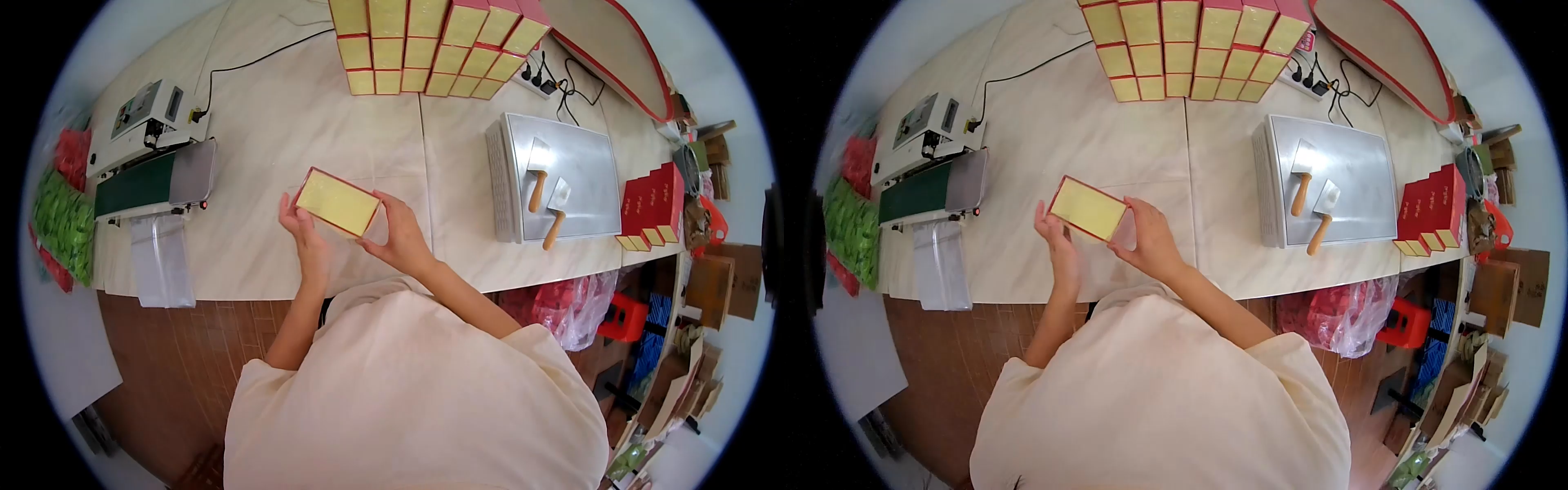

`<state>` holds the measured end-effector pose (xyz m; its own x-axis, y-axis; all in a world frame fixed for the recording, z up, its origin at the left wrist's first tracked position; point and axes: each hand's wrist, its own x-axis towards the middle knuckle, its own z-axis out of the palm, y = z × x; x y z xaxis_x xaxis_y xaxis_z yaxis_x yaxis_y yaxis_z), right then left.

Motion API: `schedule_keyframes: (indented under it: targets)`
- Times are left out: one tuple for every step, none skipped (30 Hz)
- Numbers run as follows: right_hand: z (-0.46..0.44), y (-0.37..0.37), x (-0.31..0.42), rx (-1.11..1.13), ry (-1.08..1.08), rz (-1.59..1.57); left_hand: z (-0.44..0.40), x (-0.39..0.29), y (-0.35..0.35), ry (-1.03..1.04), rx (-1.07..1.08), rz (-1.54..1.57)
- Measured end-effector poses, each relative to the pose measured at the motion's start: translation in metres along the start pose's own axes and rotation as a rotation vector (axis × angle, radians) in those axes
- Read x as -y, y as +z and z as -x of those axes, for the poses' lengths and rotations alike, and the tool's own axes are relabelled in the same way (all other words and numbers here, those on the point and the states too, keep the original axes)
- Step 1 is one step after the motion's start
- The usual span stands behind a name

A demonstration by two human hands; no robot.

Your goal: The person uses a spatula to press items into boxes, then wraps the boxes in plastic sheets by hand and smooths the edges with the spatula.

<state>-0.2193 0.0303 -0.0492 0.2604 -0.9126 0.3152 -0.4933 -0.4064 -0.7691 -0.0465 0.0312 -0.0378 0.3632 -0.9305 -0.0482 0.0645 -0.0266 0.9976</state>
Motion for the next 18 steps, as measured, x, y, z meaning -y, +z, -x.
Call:
schedule_keyframes:
  targets:
    - [0.000, -0.008, 0.004, -0.005, 0.007, 0.008, -0.002, -0.002, -0.002, 0.048, 0.000, -0.020]
    - [-0.001, -0.022, 0.007, 0.006, -0.024, 0.032, -0.003, -0.005, -0.003, 0.113, -0.027, -0.024]
    - [0.000, -0.036, 0.007, 0.018, -0.056, 0.058, -0.006, -0.016, -0.002, 0.111, -0.016, -0.013]
    - [0.002, -0.046, -0.007, -0.078, 0.007, 0.135, -0.008, -0.026, -0.001, 0.286, -0.001, -0.140]
    - [0.001, -0.059, -0.026, -0.170, 0.067, 0.210, -0.008, -0.037, 0.000, 0.461, 0.008, -0.268]
    - [-0.003, -0.080, -0.041, -0.277, 0.211, 0.234, -0.010, -0.047, 0.004, 0.616, 0.000, -0.263]
    - [-0.007, -0.102, -0.057, -0.385, 0.354, 0.255, -0.010, -0.058, 0.002, 0.615, -0.003, -0.259]
    - [-0.004, -0.121, -0.080, -0.537, 0.291, 0.501, -0.010, -0.068, -0.002, 0.666, 0.112, -0.388]
    - [0.001, -0.142, -0.095, -0.538, 0.352, 0.669, -0.011, -0.076, -0.005, 0.718, 0.228, -0.516]
    - [0.007, -0.161, -0.109, -0.538, 0.413, 0.838, -0.011, -0.081, -0.003, 0.723, 0.229, -0.514]
    - [0.018, -0.176, -0.129, -0.545, 0.412, 0.839, -0.010, -0.086, 0.002, 0.708, 0.266, -0.551]
    - [0.031, -0.187, -0.153, -0.454, 0.467, 1.007, -0.010, -0.089, 0.006, 0.693, 0.302, -0.588]
    - [0.033, -0.190, -0.156, -0.356, 0.521, 1.172, -0.009, -0.090, 0.008, 0.696, 0.301, -0.588]
    - [0.035, -0.192, -0.159, -0.357, 0.520, 1.170, -0.009, -0.089, 0.009, 0.692, 0.349, -0.675]
    - [0.029, -0.195, -0.145, -0.308, 0.688, 1.074, -0.009, -0.089, 0.010, 0.685, 0.398, -0.765]
    - [0.026, -0.195, -0.138, -0.256, 0.853, 0.972, -0.007, -0.089, 0.010, 0.683, 0.397, -0.770]
    - [0.026, -0.194, -0.141, -0.255, 0.853, 0.967, -0.007, -0.088, 0.011, 0.633, 0.439, -0.825]
    - [0.023, -0.196, -0.146, -0.226, 0.930, 0.990, -0.006, -0.087, 0.012, 0.583, 0.479, -0.878]
